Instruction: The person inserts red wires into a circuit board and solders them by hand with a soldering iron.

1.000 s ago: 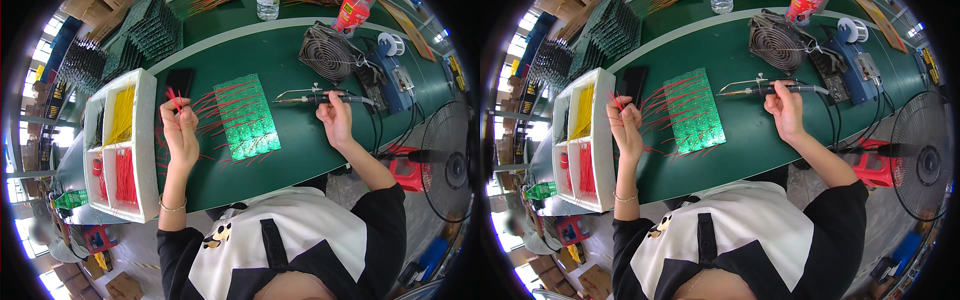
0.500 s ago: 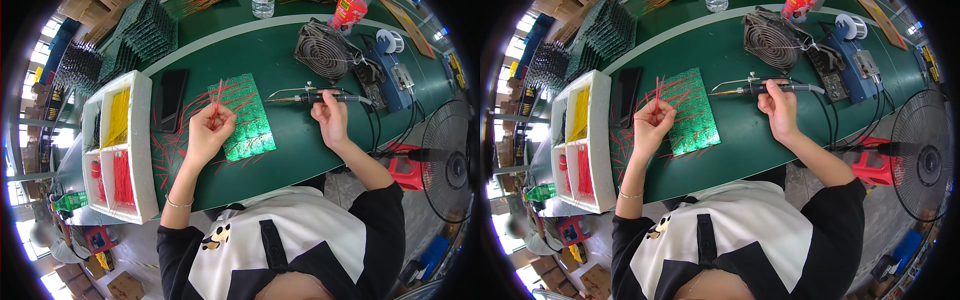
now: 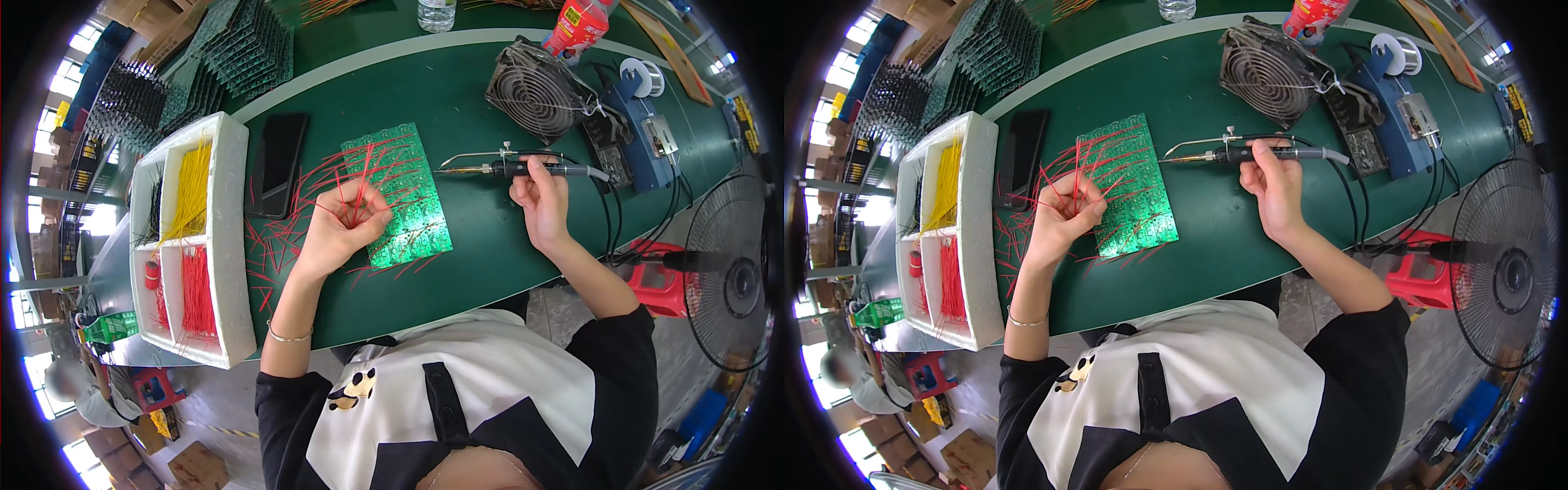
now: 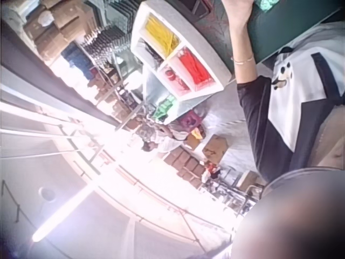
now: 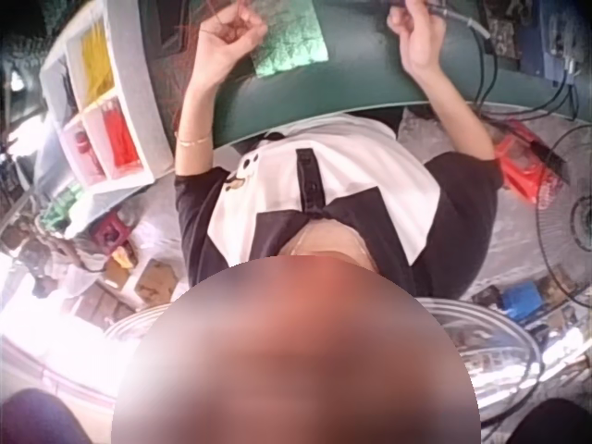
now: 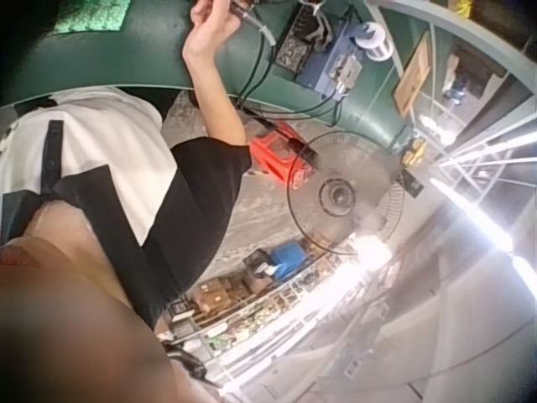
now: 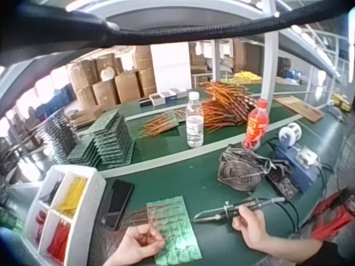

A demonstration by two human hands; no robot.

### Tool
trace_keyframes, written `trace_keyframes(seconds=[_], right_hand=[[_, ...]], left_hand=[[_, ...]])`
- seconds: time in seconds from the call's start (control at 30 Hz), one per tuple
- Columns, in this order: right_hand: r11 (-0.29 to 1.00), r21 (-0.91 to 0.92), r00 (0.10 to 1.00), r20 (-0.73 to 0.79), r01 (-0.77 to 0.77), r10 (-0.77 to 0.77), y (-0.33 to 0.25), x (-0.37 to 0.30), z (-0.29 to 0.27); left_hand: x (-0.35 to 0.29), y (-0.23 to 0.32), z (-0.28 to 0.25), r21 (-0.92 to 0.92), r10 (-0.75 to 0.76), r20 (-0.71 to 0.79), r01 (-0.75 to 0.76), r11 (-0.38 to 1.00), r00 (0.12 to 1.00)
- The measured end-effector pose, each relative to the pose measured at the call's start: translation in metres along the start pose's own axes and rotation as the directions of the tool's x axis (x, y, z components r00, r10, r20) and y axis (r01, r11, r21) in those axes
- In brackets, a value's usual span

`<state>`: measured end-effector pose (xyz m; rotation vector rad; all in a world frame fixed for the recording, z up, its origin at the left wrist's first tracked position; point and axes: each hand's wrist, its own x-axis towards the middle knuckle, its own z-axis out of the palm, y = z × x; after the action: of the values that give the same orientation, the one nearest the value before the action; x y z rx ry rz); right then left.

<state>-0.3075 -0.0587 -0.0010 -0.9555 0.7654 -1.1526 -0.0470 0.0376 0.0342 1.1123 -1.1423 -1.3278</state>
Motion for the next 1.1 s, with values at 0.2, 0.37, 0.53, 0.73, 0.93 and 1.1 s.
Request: trace_keyframes(seconds=[0.2, 0.37, 0.53, 0.73, 0.93, 1.1], right_hand=[[1.000, -0.031, 1.000, -0.010, -0.003, 0.002, -0.001, 0.000, 0.000], [1.000, -0.007, 1.000, 0.011, 0.012, -0.012, 0.002, 0.000, -0.002], [1.000, -0.026, 1.000, 0.003, 0.005, -0.005, 0.001, 0.000, -0.002], [1.000, -0.012, 1.000, -0.011, 0.007, -0.007, 0.001, -0.001, 0.000], [1.000, 0.005, 1.000, 0.013, 0.010, -0.010, 0.002, 0.000, -0.002], [1.000, -0.005, 1.000, 0.001, 0.008, -0.008, 0.002, 0.000, -0.001]], left_hand=[[0.000, -0.007, 0.001, -0.218, 0.039, -0.027, -0.044, 0.975, 0.999], [0.009, 0.000, 0.004, 0.521, 0.267, -0.117, -0.170, 0.836, 0.956], [0.015, -0.002, 0.010, 0.704, 0.332, -0.151, -0.135, 0.697, 0.931], [0.018, -0.019, 0.010, 0.758, 0.434, -0.075, -0.232, 0.610, 0.898], [0.019, -0.024, 0.011, 0.811, 0.481, -0.043, -0.251, 0.529, 0.876], [0.020, -0.029, 0.008, 0.787, 0.514, -0.060, -0.276, 0.551, 0.855]])
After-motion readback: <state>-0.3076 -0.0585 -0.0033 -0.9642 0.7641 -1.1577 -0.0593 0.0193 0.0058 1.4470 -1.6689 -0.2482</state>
